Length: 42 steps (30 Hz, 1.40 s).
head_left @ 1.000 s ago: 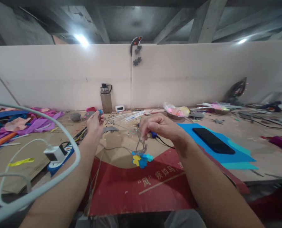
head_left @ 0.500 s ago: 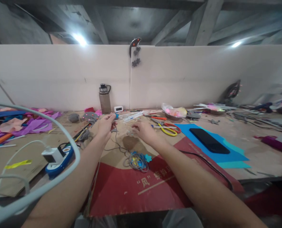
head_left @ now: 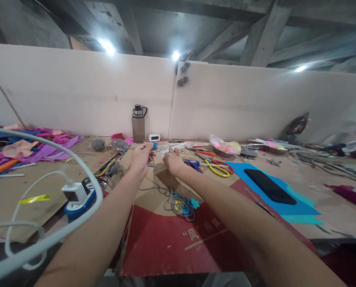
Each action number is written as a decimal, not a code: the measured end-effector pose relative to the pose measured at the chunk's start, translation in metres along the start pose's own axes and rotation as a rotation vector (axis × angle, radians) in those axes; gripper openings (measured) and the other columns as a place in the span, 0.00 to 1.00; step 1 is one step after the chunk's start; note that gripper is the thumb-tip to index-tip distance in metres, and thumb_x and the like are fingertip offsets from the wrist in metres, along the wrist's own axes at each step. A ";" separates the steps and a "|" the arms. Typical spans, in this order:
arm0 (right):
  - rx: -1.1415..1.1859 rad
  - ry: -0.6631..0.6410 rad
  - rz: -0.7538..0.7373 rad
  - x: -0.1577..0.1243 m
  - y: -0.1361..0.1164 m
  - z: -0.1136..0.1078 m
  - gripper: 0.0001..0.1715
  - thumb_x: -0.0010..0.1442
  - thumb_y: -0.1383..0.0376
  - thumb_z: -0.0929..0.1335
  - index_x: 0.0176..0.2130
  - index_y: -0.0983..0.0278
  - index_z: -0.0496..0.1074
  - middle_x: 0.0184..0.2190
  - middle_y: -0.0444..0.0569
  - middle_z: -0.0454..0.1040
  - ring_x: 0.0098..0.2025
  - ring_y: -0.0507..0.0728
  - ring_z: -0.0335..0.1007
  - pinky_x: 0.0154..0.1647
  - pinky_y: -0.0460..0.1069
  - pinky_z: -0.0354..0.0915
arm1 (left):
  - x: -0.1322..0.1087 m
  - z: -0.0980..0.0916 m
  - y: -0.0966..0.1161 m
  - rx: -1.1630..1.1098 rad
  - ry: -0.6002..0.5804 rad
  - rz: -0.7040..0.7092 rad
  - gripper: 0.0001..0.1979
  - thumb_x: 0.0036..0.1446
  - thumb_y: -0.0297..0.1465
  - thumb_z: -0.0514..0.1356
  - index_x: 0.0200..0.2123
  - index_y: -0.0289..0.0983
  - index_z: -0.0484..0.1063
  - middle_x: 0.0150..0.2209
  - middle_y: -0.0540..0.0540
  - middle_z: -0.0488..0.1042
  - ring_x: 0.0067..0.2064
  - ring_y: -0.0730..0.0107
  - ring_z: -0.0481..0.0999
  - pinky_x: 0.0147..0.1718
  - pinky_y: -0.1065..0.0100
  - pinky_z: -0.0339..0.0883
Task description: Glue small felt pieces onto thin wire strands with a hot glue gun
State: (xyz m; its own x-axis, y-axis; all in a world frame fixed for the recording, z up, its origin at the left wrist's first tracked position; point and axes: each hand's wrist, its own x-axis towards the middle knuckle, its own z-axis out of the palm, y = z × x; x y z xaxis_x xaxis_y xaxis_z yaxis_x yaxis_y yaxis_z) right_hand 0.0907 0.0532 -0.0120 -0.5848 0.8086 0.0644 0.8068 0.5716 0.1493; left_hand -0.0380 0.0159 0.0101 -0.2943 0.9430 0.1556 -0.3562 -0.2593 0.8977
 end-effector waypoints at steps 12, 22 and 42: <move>-0.036 -0.021 0.019 0.022 0.017 0.008 0.07 0.51 0.74 0.67 0.31 0.69 0.75 0.38 0.59 0.74 0.50 0.65 0.62 0.52 0.59 0.54 | -0.001 -0.001 -0.002 0.010 0.007 -0.021 0.13 0.40 0.35 0.65 0.28 0.33 0.69 0.22 0.51 0.69 0.18 0.82 0.64 0.14 0.78 0.49; -0.079 0.008 0.026 0.011 0.013 -0.001 0.10 0.47 0.71 0.67 0.33 0.68 0.76 0.36 0.60 0.74 0.50 0.67 0.58 0.50 0.58 0.53 | -0.002 -0.001 -0.010 -0.011 0.041 -0.101 0.08 0.43 0.32 0.63 0.26 0.33 0.69 0.21 0.51 0.69 0.17 0.82 0.64 0.14 0.78 0.50; -0.045 0.021 0.017 0.010 0.009 -0.015 0.12 0.54 0.71 0.63 0.35 0.64 0.76 0.36 0.55 0.77 0.42 0.60 0.69 0.50 0.54 0.51 | 0.009 -0.013 -0.046 0.003 0.183 -0.077 0.10 0.41 0.33 0.63 0.26 0.34 0.68 0.22 0.51 0.70 0.17 0.81 0.65 0.15 0.77 0.53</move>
State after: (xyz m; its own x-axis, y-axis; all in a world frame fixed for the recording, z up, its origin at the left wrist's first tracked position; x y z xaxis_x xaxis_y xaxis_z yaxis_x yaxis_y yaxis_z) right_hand 0.0911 0.0649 0.0046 -0.5729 0.8150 0.0875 0.8124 0.5504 0.1924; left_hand -0.0356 0.0336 -0.0355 -0.4229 0.9061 0.0096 -0.3807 -0.1873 0.9055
